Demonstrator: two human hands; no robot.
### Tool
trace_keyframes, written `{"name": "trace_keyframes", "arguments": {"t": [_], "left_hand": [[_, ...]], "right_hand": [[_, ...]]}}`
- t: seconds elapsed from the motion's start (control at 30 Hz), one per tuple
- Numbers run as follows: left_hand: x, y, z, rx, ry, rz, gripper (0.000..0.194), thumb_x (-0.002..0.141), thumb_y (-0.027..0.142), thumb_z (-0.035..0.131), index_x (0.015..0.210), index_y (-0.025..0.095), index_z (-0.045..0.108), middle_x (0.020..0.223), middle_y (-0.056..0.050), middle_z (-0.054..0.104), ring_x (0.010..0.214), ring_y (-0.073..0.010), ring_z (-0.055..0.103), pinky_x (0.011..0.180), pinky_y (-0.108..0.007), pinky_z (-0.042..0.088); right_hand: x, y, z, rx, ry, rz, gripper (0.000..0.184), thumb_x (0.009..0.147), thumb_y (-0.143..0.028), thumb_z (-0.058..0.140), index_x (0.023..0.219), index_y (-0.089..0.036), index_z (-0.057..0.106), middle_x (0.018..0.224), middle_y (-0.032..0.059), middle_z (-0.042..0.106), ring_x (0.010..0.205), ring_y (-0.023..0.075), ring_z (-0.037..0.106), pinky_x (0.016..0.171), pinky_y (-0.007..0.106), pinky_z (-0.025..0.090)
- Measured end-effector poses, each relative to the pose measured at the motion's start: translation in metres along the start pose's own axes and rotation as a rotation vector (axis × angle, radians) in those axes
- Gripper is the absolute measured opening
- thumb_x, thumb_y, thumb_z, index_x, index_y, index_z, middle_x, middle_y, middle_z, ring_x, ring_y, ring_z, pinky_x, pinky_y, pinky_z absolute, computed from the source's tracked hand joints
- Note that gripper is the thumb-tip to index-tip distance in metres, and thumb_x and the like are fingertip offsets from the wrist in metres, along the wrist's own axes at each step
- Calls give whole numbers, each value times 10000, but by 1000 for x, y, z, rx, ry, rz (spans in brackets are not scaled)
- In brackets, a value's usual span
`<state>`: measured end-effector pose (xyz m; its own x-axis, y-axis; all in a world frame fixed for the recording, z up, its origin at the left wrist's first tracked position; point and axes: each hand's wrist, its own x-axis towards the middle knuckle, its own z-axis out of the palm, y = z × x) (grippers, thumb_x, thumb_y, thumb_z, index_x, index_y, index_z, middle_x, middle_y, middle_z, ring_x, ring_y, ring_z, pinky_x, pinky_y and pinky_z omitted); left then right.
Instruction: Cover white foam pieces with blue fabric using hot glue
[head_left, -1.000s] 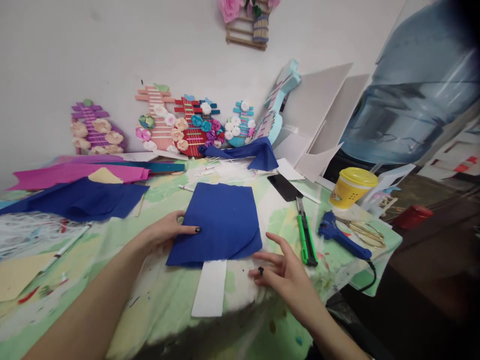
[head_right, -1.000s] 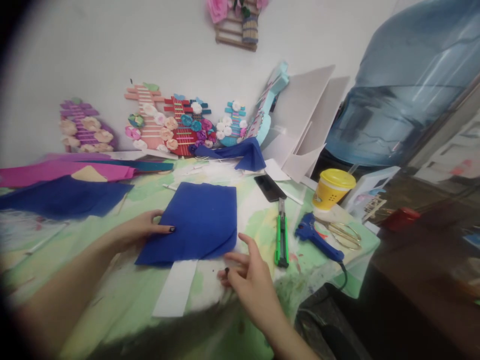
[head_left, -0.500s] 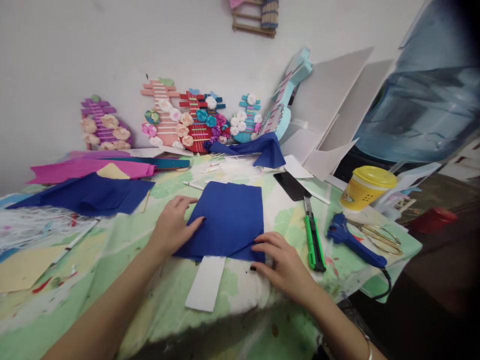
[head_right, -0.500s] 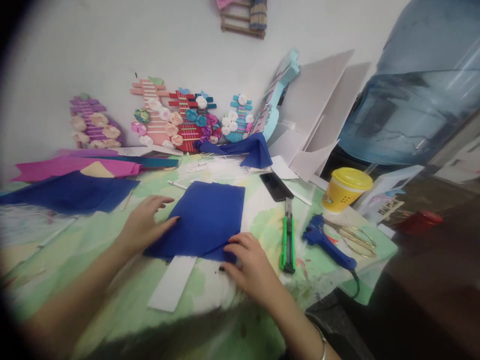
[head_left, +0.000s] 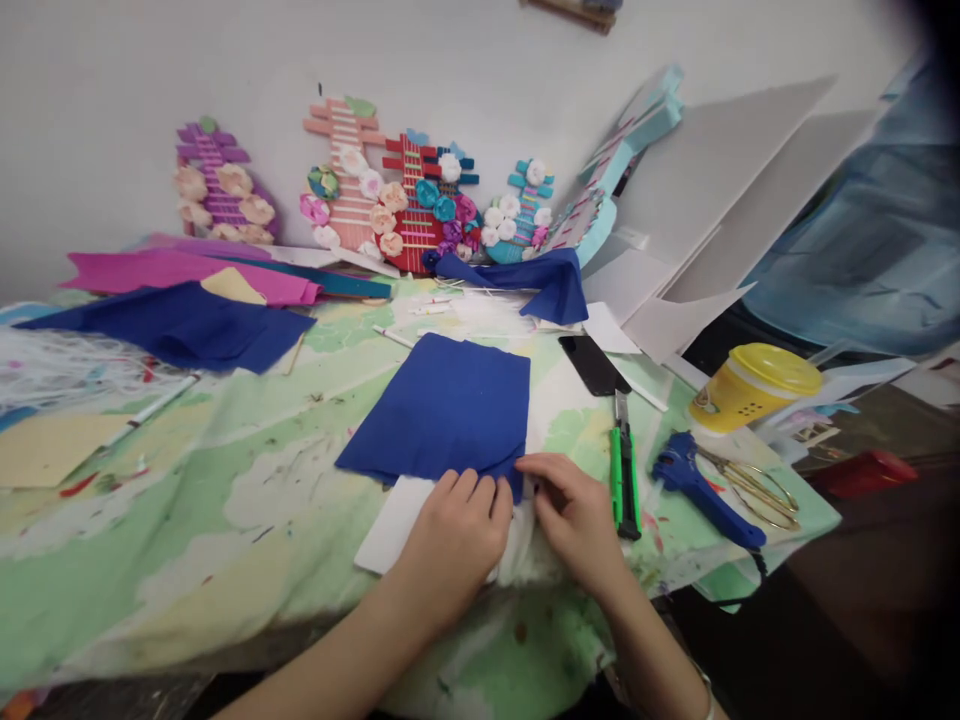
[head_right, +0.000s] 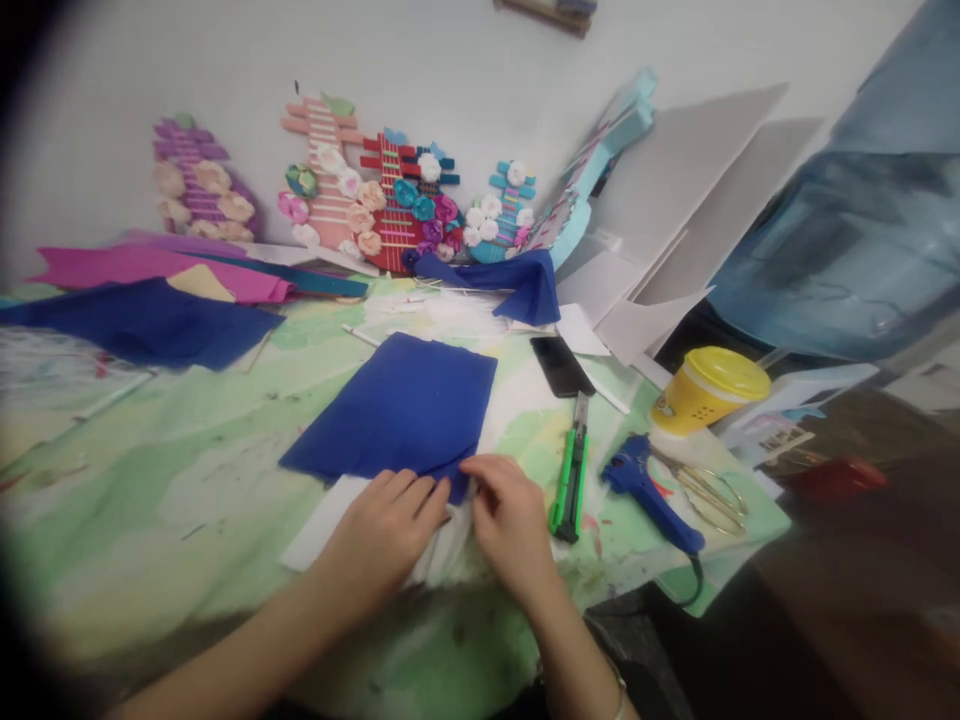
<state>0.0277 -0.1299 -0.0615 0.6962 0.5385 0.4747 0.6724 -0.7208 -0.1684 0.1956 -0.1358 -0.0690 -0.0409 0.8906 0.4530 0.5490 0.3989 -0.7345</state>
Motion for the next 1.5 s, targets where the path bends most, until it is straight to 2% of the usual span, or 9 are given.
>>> {"name": "trace_keyframes", "arguments": {"t": [0.13,0.23,0.33,0.5,0.7,0.9,1.07,1.4,1.5], "left_hand": [[6,0,-4,1,-114,-17,285,832,35,381,987,60,619,778,-132,618,733,-239,547,644,-370,416],[9,2,-5,32,-163,11,264,776,19,430,946,55,628,767,-131,607,717,-238,540,630,-362,403],[14,5,-4,16,-170,-14,228,765,19,459,910,57,631,737,-121,588,702,-245,541,603,-357,387],[25,13,1,-77,-106,-117,160,865,133,466,877,77,616,740,-113,572,718,-245,540,616,-361,391],[29,16,1,-81,-147,-185,220,771,-7,434,840,76,625,743,-129,582,729,-252,548,621,-363,417],[24,12,-1,-119,-181,-242,383,728,-13,451,1089,18,574,849,-167,612,791,-292,566,669,-401,452],[23,11,1,-110,-153,-265,380,742,-6,442,1103,43,550,853,-158,610,784,-276,566,674,-394,458],[29,4,-3,-95,-194,-255,259,711,-42,417,813,120,591,752,-113,595,723,-263,558,641,-372,454],[23,1,-6,-144,-194,-259,257,715,-34,419,790,134,598,763,-101,592,729,-263,549,648,-379,463]], "right_hand": [[-1,6,-1,118,118,262,292,751,-108,461,903,-198,693,924,48,703,868,198,632,827,348,482],[0,7,-1,152,127,320,262,748,-140,479,884,-182,699,910,51,709,861,200,636,832,342,477],[1,8,-1,153,125,317,275,740,-131,470,887,-175,697,913,53,707,869,198,635,845,343,474],[1,10,-2,179,129,336,296,727,-120,461,895,-181,696,923,50,708,883,199,634,854,349,469],[2,10,-1,249,148,344,276,710,-126,481,858,-190,705,901,42,713,872,202,636,855,354,464],[2,12,1,262,148,325,274,717,-116,478,864,-185,698,895,45,708,872,198,638,870,359,465],[2,15,2,268,142,309,282,716,-109,473,866,-185,700,894,48,708,873,202,636,873,374,471],[2,16,3,241,142,304,300,713,-91,453,871,-177,694,893,56,707,861,198,643,860,385,483],[2,14,1,244,101,189,320,705,-58,474,921,-185,671,956,64,687,912,198,625,888,394,474]]}}
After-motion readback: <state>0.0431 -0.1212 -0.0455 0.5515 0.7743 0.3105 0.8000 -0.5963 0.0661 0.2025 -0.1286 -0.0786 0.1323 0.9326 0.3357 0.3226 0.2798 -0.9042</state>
